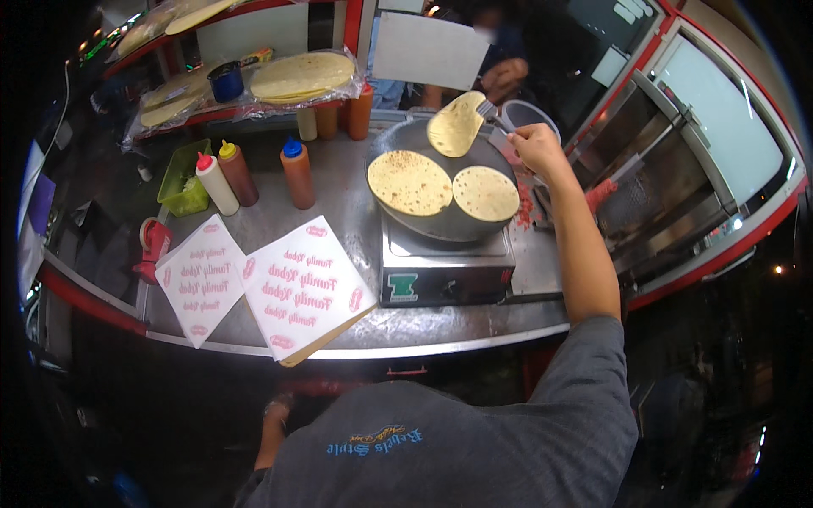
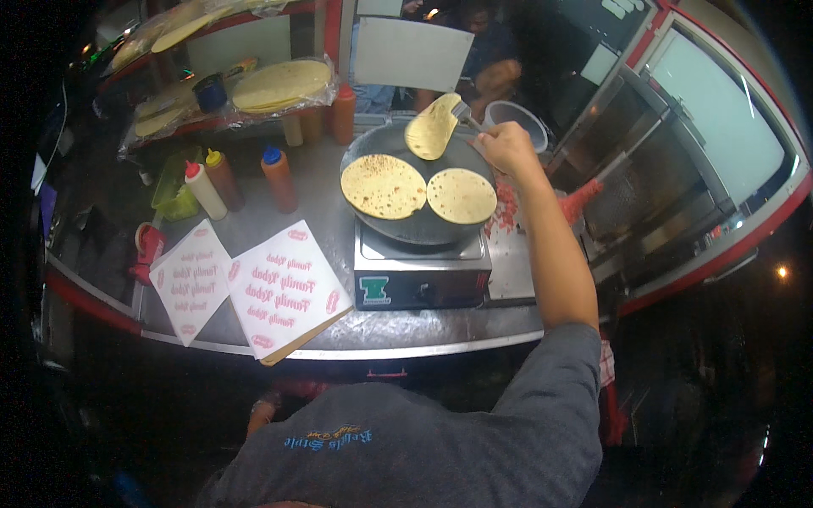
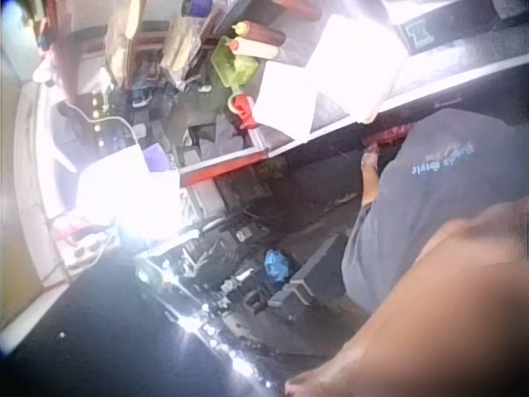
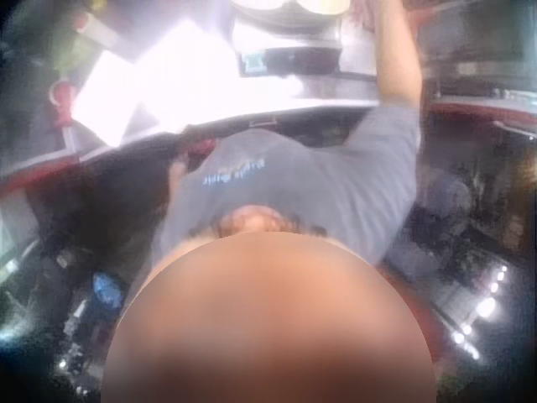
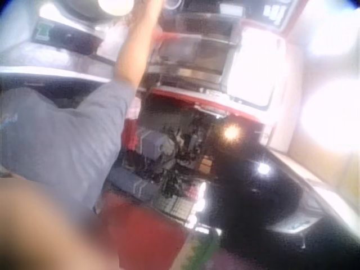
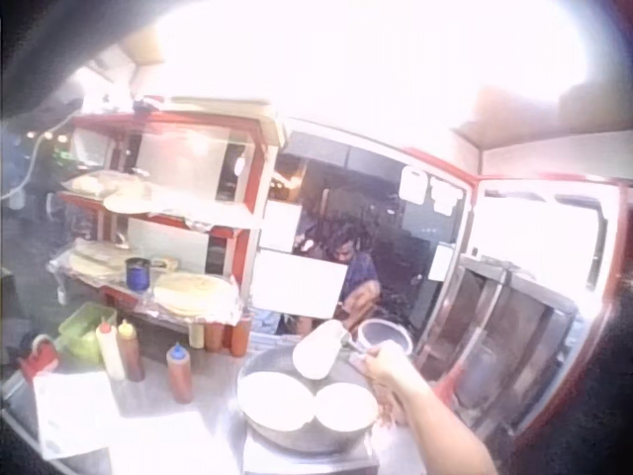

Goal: The person assembles tacos by placing fillings and sauces onto tortillas, folding them, and wrapping them in paper. They use tongs to handle tortillas on a griddle and squeeze bottles to apply sauces. The finished tacos are handed to a customer.

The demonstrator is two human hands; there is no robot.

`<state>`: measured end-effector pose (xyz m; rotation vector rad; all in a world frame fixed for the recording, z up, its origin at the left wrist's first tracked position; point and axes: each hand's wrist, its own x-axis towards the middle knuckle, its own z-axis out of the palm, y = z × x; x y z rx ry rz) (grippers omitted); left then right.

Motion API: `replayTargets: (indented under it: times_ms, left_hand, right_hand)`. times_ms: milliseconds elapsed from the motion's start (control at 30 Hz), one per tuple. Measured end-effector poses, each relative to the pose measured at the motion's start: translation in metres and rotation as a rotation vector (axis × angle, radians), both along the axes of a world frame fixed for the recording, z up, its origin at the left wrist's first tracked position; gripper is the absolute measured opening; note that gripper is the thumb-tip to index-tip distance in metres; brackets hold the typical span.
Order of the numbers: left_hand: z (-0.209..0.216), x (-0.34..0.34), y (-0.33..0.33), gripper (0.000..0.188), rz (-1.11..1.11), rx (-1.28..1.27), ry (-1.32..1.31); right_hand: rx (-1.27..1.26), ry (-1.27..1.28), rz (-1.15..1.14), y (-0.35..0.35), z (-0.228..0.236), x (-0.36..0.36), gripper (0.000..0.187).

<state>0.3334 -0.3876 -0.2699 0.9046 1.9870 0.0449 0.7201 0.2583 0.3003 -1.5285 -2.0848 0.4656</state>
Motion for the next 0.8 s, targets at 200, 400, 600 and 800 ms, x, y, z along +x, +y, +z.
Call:
replayTargets:
  times_ms: [200, 400, 600, 800]
  left_hand:
    - [-0.019, 0.084, -0.015, 0.048, -0.270, 0.086, 0.021]
    - [-0.010, 0.118, -0.065, 0.048, -0.001, -0.151, -0.035]
    - [0.027, 0.130, -0.072, 0.047, -0.005, -0.232, 0.026]
    - [0.029, 0.106, -0.015, 0.047, 0.073, -0.081, 0.065]
  right_hand:
    - [0.179, -0.396, 0.405, -0.026, 0.027, -0.012, 0.034]
    - [0.240, -0.455, 0.165, -0.038, -0.027, 0.028, 0.030]
    - [0.389, -0.130, 0.370, -0.017, -0.060, 0.028, 0.032]
    - [0.338, -0.195, 0.320, -0.008, -0.073, 0.035, 0.033]
